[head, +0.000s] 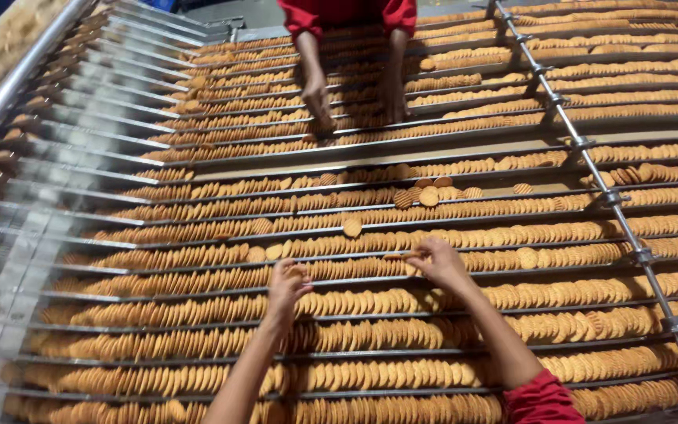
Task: The person organizes and stacks biscuits on a moving conveyor belt system by hand, occasionally picking up individual biscuits from a collection area and placing them into the rows.
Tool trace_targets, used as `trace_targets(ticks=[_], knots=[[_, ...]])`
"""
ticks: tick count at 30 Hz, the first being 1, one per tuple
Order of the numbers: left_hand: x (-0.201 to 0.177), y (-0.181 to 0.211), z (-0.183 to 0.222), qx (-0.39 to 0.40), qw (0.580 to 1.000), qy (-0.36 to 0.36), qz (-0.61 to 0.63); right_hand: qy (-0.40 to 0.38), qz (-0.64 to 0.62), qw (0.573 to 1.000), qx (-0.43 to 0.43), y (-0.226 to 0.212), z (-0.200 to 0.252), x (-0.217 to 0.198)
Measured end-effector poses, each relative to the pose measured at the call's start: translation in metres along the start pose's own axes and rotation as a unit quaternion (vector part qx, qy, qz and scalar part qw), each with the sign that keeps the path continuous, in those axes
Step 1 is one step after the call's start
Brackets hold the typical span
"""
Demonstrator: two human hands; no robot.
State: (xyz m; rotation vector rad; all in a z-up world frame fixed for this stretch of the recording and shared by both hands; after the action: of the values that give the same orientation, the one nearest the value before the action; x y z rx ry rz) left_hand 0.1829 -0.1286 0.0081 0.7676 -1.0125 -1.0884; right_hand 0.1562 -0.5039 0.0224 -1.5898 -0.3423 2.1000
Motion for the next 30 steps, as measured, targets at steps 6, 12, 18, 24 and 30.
trace_targets(ticks=[6,12,18,24,30], knots=[[0.125,0.003,-0.083,0.059,0.892,-0.076,-0.442,0.173,0.003,0.984,0.039,0.033,-0.100,-0.072],[0.129,-0.034,-0.138,0.299,0.712,-0.070,-0.632,0.105,0.103,0.986,0.073,0.032,-0.148,-0.052],[0.100,-0.064,-0.202,0.224,0.860,-0.098,-0.449,0.205,0.005,0.978,0.034,0.064,-0.140,-0.084],[0.164,-0.038,-0.234,-0.030,0.980,-0.127,0.148,0.173,0.284,0.943,-0.011,0.086,-0.190,-0.078],[0.242,-0.011,-0.205,-0.143,0.947,-0.199,0.206,0.117,0.008,0.993,0.035,0.075,-0.169,-0.082]])
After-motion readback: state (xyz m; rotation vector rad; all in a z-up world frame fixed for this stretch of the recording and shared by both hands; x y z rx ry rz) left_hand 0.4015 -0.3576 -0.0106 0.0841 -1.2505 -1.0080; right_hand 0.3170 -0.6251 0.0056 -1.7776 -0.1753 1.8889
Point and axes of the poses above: each hand's wrist, its own z-axis away from the middle knuckle, its own x-axis out of the palm, y = z × x, the point moved 3 cm from there along -z, towards the middle knuckle, and after that the axes turned 8 degrees about z, right-handed, at the moved point
